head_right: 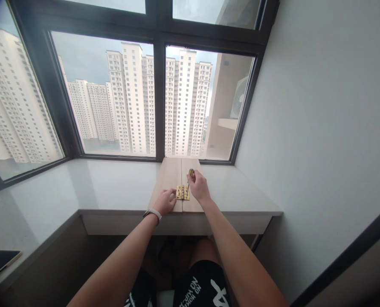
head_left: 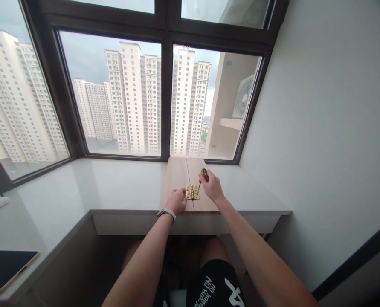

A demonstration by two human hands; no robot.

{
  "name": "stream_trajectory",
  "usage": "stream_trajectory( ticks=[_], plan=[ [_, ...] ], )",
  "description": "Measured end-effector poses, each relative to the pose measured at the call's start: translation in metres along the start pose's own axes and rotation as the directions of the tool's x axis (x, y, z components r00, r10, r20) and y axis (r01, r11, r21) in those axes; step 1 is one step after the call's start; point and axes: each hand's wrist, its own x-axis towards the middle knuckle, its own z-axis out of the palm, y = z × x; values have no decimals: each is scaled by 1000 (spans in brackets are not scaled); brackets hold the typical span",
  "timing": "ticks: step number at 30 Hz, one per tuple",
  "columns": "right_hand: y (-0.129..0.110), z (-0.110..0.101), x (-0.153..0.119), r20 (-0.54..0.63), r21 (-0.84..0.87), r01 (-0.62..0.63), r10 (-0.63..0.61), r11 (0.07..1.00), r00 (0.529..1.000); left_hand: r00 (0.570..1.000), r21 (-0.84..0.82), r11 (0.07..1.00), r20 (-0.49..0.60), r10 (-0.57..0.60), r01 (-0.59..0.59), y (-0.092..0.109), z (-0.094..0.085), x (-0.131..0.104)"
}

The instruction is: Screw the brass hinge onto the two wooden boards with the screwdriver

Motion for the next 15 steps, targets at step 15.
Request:
stream_trajectory(
  ticks=[15],
  plan=[
    [4,2,16,92,-40,72,-68,997,993,999,28,998,-13,53,-53,-5,2,0]
  ],
)
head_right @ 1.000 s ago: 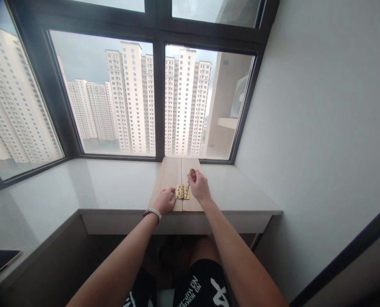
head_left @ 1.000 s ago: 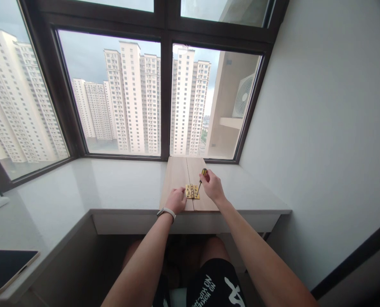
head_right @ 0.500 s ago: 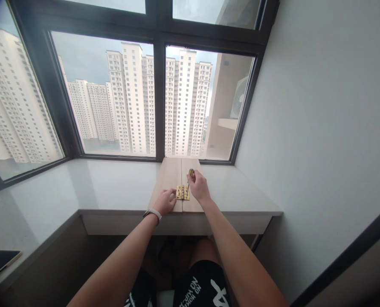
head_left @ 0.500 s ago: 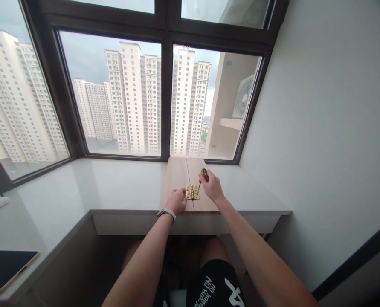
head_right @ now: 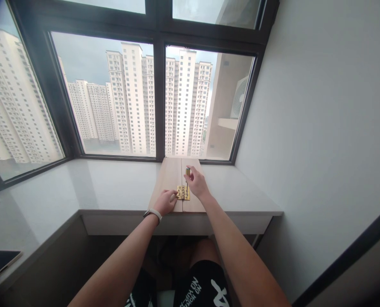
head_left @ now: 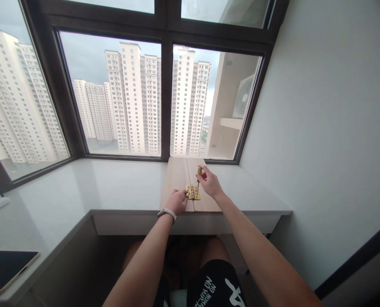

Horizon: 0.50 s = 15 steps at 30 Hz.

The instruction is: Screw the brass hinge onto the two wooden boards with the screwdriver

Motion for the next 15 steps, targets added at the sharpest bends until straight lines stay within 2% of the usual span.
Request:
stream_trajectory(
  ticks=[3,6,10,15],
  plan=[
    [0,2,0,-75,38,-33,36,999,997,1000,7,1000,-7,16,-16,-1,2,0],
    [-1,5,-1,-118,172,-85,106,981,987,1000,8,1000,-11,25,-25,0,2,0],
    [-5,6,-3,-67,326,-98,126,940,990,1000,2,1000,-18,19,-19,2,1,0],
    [-12,4,-3,-27,345,-150,170,927,985,1000,12,1000,-7,18,-18,5,-1,-1]
  ],
)
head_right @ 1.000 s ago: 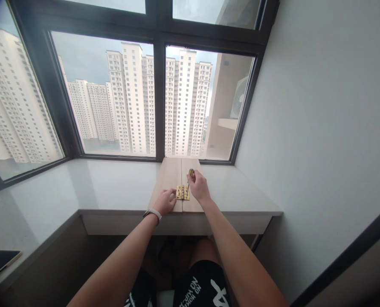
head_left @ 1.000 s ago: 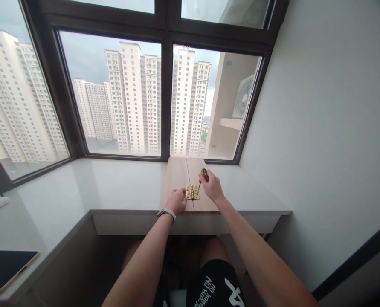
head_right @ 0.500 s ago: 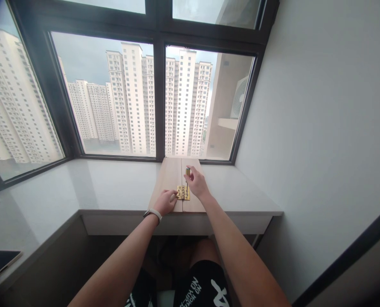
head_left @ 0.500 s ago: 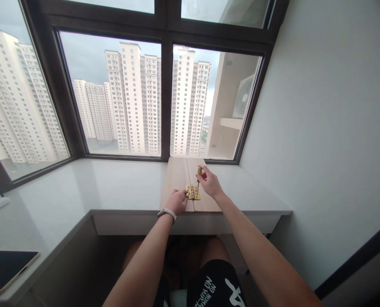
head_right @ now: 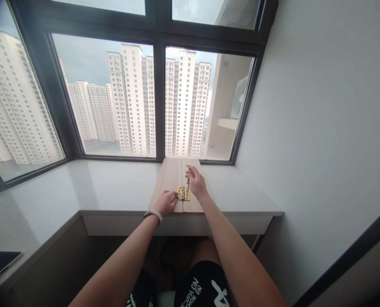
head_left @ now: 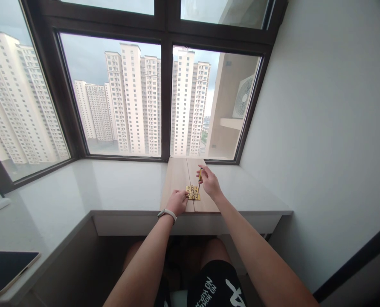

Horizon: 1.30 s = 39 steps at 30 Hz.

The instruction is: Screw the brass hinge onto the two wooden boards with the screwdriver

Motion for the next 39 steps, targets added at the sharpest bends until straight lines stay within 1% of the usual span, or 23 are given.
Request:
stream_trajectory(
  ticks=[3,7,9,12,15,20,22,26,30,34,39],
  plan=[
    [-2,0,1,-22,3,6,-6,1000,1000,1000,9,1000,-3,8,-8,0,0,0],
    [-3,2,3,-111,21,18,-15,1000,994,1000,10,1000,-8,2,-2,0,1,-1],
    [-4,3,4,-127,44,10,-4,999,992,1000,5,1000,-11,3,-3,-1,1,-1],
    [-5,3,4,-115,47,12,-6,999,993,1000,6,1000,-19,14,-14,-1,2,0],
    [-5,2,4,-77,26,16,-14,1000,997,1000,12,1000,-14,9,-9,-1,2,-1],
    [-7,0,5,2,94,-24,24,995,1000,1000,13,1000,-5,19,-19,1,-1,-1],
    [-8,-1,5,-12,99,-26,27,995,1000,1000,17,1000,0,5,-5,2,-2,-2],
    [-9,-2,5,-88,67,-17,23,998,996,1000,23,1000,4,4,-4,4,-2,-2],
    [-11,-1,4,-113,97,-42,53,994,992,1000,27,999,-5,18,-17,3,-1,-2],
    [-8,0,4,-103,98,-31,42,995,994,1000,35,999,-9,20,-20,3,0,-1],
    [-3,-3,6,-38,99,-35,39,995,999,1000,34,999,2,3,-4,3,-1,-1]
  ],
)
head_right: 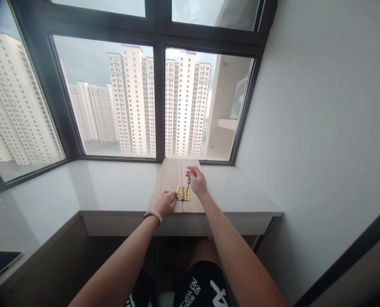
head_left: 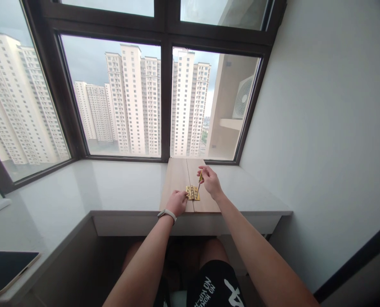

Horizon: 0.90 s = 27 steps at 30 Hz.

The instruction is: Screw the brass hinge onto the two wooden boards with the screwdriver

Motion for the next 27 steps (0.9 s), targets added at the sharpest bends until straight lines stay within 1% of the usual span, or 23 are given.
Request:
stream_trajectory(
  ticks=[2,8,11,13,16,21,27],
  plan=[
    [0,-2,1,-3,5,-6,6,1000,1000,1000,0,1000,-3,2,-2,-1,0,0],
    [-7,-3,-3,-84,-32,-17,14,999,996,1000,-4,1000,-17,24,-24,-5,3,1],
    [-10,-2,-6,-68,2,-19,19,1000,998,999,-1,1000,-23,30,-30,-5,4,1],
    [-9,-1,-6,-45,5,-1,2,1000,999,999,-1,999,-27,34,-34,-4,4,1],
    [-6,0,-5,-26,-14,19,-19,1000,999,999,-4,999,-25,32,-32,-4,4,1],
    [-1,0,-2,-3,12,4,-4,1000,1000,999,-8,1000,-19,30,-30,-6,4,1],
    [-6,-2,-7,-101,-16,-2,0,1000,995,999,2,1000,-26,23,-23,-7,7,2]
  ],
)
